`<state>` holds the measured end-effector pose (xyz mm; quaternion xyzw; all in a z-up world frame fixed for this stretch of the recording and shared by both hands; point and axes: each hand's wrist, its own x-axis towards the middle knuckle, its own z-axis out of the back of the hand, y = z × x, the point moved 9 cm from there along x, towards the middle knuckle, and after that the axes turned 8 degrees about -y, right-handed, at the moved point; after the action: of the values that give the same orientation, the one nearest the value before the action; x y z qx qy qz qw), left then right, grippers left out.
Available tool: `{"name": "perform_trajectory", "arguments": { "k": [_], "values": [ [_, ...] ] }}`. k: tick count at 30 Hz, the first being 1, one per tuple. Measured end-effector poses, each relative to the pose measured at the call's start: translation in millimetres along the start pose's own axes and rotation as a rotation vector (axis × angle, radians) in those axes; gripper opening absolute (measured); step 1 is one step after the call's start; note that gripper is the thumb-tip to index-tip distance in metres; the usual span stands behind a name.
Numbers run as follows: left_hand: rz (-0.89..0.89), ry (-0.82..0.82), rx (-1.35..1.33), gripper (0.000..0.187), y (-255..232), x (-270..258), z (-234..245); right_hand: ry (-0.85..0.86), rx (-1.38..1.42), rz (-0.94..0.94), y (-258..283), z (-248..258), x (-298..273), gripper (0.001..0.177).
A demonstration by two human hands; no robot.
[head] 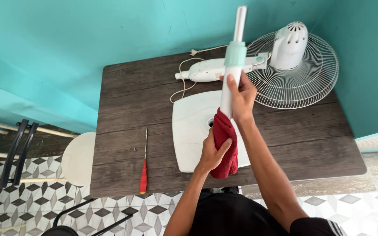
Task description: The person uses a red-handled screwdriver to tighten screws on the base of a standing fan. They then wipe the fan pole with a red cloth and attach the fan head to the pole, completing the assembly.
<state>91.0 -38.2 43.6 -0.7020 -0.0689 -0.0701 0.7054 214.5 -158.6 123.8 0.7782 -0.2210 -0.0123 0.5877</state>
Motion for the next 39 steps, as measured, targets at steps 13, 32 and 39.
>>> {"name": "perform_trajectory", "arguments": {
  "k": [13,32,39],
  "values": [
    [-0.113,-0.009,-0.032,0.067,-16.2,11.7,-13.9,-0.042,0.075,-0.003,36.2,14.5,17.9,0.045],
    [-0.244,-0.157,0.099,0.061,-34.6,27.0,-0.3,0.182,0.219,-0.097,33.8,-16.6,-8.9,0.041],
    [-0.273,-0.158,0.331,0.08,-32.8,-1.4,10.1,0.062,0.402,-0.116,18.6,-0.9,23.6,0.039]
  ]
}}
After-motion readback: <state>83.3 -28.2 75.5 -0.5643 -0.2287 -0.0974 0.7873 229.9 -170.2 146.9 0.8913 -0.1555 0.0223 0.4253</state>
